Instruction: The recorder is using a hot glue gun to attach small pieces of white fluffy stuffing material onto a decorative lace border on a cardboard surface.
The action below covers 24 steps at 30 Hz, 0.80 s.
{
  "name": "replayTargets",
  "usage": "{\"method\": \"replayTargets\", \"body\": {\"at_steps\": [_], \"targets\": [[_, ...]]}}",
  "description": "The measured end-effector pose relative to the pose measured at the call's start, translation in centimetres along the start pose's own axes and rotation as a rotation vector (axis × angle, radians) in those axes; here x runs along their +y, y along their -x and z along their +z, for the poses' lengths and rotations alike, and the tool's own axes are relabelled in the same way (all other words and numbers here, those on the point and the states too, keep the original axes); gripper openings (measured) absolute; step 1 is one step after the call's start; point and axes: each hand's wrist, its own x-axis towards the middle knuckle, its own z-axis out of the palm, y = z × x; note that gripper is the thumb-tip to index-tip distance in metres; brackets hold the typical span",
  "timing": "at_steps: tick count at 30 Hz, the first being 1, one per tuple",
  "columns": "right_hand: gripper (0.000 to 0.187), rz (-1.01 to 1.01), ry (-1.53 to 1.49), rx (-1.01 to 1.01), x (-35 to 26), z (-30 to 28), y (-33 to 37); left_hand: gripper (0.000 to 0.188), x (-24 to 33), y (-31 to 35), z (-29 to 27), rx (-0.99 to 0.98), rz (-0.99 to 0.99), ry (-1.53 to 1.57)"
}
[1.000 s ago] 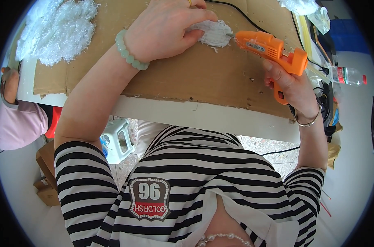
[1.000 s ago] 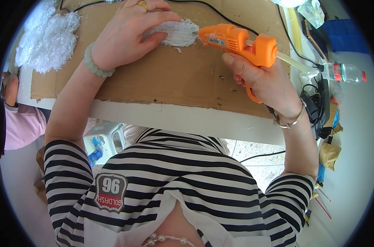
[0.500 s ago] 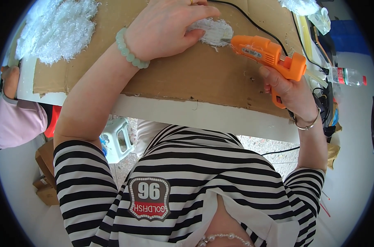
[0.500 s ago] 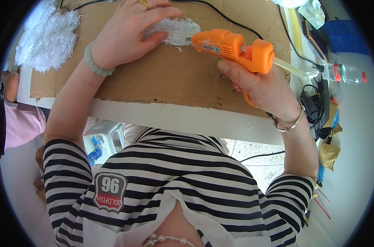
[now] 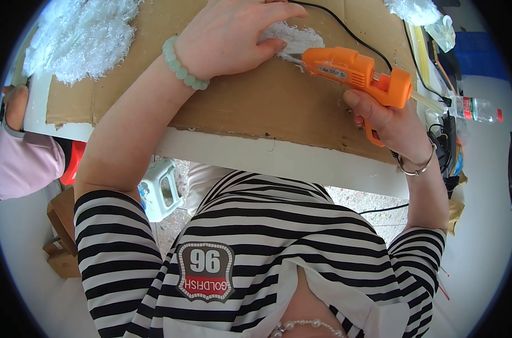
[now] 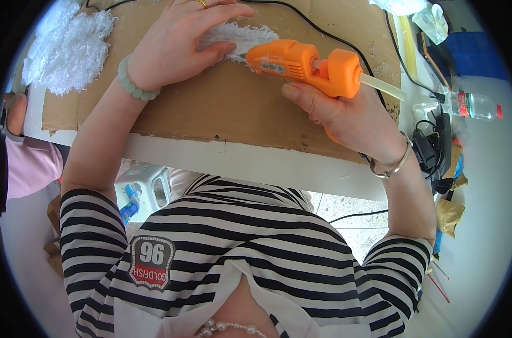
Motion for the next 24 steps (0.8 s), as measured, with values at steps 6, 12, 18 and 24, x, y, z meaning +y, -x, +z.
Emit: {"method": "replayTargets", "body": {"at_steps": [6,12,18,24], "targets": [[0.030,-0.024,-0.075,0.051,-0.1,0.1,-0.2,0.047,-0.3,-0.1,-0.6,-0.173,-0.169,0.112],[0.030,-0.032,-0.002,0.024,-0.3,0.4,-0.8,0.045,-0.8,0.4,0.2,-0.021,-0.045,0.191],[0.033,-0.053,0.034,-0.001,-0.7,0.5,-1.4,0.043,-0.4,-0.3,-0.4,-0.169,-0.165,0.060],[0.033,-0.074,-0.046,-0.038,-0.1,0.3,-1.6,0.042,-0.5,-0.1,-0.6,-0.160,-0.179,0.083]]}}
